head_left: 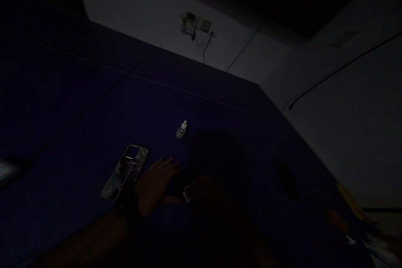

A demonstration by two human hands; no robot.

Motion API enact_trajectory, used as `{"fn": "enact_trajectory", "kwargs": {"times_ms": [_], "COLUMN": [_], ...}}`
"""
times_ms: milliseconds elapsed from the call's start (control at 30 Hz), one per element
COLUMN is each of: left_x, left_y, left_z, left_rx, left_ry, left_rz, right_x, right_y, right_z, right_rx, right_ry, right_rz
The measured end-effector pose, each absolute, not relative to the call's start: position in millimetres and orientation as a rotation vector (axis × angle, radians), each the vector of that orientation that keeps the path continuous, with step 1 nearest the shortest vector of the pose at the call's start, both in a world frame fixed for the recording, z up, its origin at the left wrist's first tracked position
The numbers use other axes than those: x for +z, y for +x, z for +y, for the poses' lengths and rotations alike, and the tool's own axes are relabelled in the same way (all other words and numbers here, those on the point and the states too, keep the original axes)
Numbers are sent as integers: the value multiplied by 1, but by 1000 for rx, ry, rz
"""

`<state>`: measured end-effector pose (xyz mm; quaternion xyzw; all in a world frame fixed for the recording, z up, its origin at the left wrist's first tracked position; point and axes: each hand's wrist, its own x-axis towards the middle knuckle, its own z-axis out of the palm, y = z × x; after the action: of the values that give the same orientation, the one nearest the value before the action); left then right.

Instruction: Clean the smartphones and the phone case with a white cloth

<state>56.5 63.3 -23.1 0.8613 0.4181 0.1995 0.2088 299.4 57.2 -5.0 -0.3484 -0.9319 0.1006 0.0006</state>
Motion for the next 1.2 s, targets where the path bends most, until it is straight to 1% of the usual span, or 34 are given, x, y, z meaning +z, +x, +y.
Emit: {"fn": "enact_trajectory", "kwargs": {"times_ms": [133,233,300,400,533,600,700,767,833,933,1067,1133,1200], "left_x": [-21,-18,-17,-17,-22,-25,-28,-29,-30,-31,-31,-33,-36], "left_y": [56,57,57,59,58,58,58,59,60,60,59,59,59], "left_z": [63,64,64,65,63,63,63,64,64,64,64,65,67], "left_rx": [573,551,538,526,564,570,573,588,599,594,575,573,574], "left_ry": [2382,2371,2365,2359,2382,2394,2397,2394,2388,2380,2380,2385,2392], "left_rz": [1168,1180,1192,1187,1207,1211,1202,1194,1190,1191,1194,1184,1173], "right_x": [-3,7,9,1,-12,-8,3,8,6,-3,2,11,16], "right_y": [270,285,307,319,277,260,266,281,289,277,265,277,293], "right_z": [66,77,74,60,57,65,74,71,62,53,61,64,60], "right_rx": [239,204,275,370,296,218,162,205,287,304,211,161,164], "right_ry": [-1112,-1238,-1260,-1166,-1109,-1174,-1305,-1328,-1249,-1176,-1339,-1450,-1453], "right_rz": [-2920,-2850,-2814,-2819,-2878,-2869,-2827,-2846,-2912,-2950,-2867,-2813,-2812]}}
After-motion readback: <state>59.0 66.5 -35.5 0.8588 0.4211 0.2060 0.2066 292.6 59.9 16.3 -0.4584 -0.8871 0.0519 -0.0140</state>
